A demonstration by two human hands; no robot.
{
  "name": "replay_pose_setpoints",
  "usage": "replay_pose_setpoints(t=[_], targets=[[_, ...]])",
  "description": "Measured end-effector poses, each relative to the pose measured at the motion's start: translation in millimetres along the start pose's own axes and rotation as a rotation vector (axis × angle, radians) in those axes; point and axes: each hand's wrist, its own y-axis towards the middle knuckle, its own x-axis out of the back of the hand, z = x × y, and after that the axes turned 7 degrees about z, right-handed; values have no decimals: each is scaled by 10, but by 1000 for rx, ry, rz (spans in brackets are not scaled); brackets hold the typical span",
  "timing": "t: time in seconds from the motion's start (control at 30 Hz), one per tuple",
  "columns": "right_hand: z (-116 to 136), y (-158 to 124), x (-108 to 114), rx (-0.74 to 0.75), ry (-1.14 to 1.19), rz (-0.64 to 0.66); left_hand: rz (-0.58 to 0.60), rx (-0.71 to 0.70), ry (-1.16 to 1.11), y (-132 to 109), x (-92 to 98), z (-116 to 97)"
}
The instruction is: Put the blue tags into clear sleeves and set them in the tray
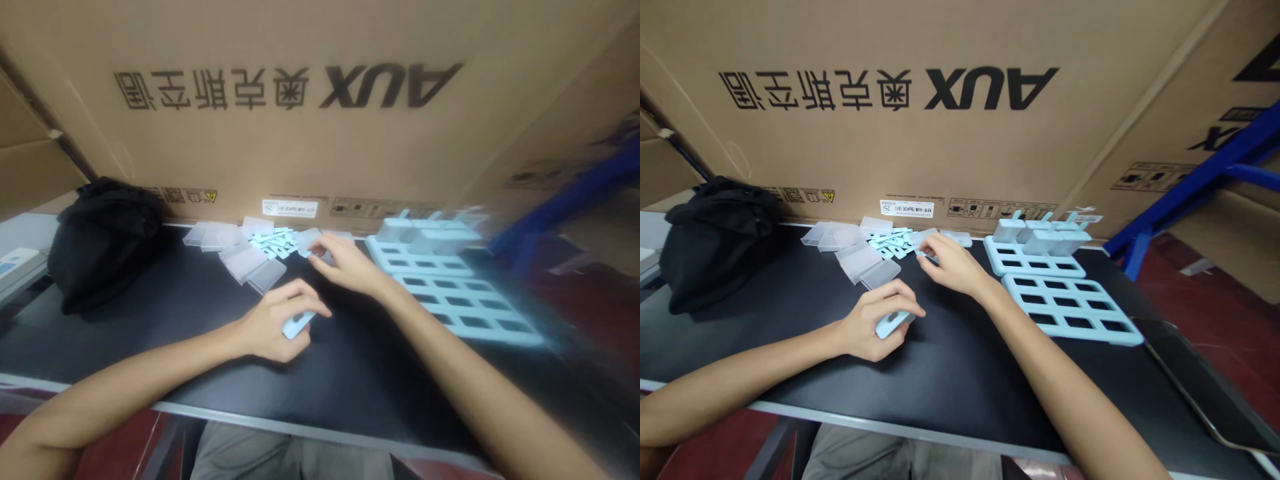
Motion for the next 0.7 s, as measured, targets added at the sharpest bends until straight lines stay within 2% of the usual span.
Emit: replay_pose_setpoints(t=[0.2,0.3,0.43,0.7], targets=[[110,521,-82,1,-508,234,28,-75,101,-32,-64,48],[137,685,-151,54,-668,304,45,-121,181,-63,-99,75],[105,780,-254,133,-774,335,40,-155,261,-98,-122,106],[12,802,-380,213,-833,325,88,-103,255,-139,-135,132]])
